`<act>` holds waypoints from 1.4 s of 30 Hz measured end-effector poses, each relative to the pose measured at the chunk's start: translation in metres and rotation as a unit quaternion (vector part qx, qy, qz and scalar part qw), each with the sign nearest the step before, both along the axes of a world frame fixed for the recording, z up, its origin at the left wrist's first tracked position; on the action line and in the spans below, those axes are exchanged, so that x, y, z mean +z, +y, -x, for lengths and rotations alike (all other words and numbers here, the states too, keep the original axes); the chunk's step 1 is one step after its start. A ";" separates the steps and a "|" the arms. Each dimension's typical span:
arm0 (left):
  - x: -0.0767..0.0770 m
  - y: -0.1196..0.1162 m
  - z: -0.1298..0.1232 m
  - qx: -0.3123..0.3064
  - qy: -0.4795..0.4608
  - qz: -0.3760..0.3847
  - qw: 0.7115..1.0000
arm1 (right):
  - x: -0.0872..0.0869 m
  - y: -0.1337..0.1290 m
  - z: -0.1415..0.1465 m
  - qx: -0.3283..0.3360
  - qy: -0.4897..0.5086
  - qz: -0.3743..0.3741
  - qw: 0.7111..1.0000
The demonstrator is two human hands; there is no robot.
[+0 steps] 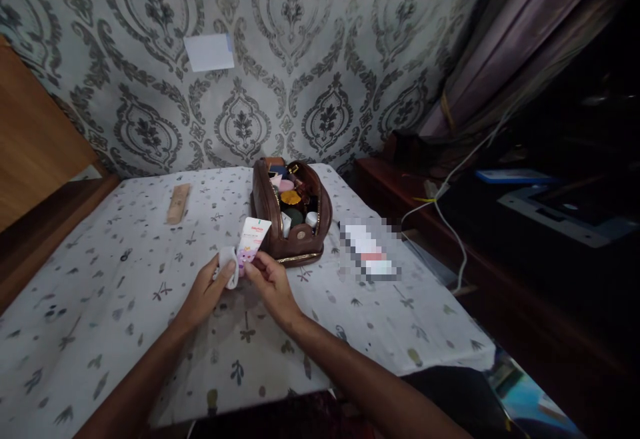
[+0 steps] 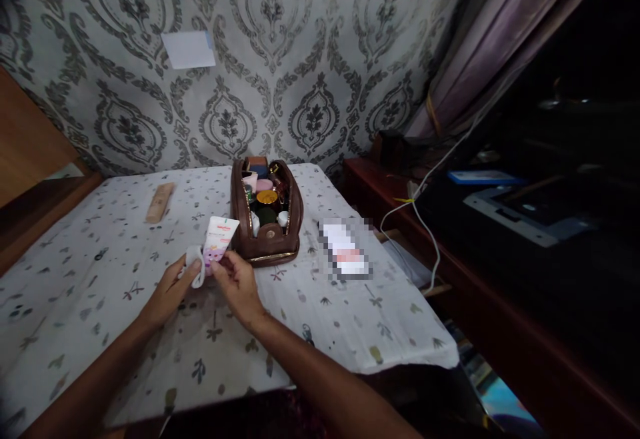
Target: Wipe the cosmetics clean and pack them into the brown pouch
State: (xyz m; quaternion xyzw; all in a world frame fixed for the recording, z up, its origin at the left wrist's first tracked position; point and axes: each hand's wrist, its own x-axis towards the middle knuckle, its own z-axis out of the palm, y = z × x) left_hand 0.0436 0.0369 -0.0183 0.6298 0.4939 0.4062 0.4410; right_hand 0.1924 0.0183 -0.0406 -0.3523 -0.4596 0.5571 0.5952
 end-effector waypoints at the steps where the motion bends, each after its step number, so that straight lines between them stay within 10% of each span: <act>1: 0.002 -0.001 0.000 -0.009 0.002 -0.004 1.000 | -0.001 0.000 0.000 -0.003 0.003 0.004 1.000; 20: -0.013 0.004 0.013 -0.013 0.247 -0.189 0.950 | 0.008 -0.006 -0.002 -0.033 -0.041 -0.041 0.998; 34: -0.001 -0.002 0.008 -0.090 0.173 -0.243 0.950 | 0.024 -0.015 -0.020 -0.023 -0.097 -0.065 0.993; 42: -0.041 0.004 0.019 -0.081 0.215 -0.374 0.898 | 0.046 -0.032 -0.058 -0.044 -0.233 -0.071 0.969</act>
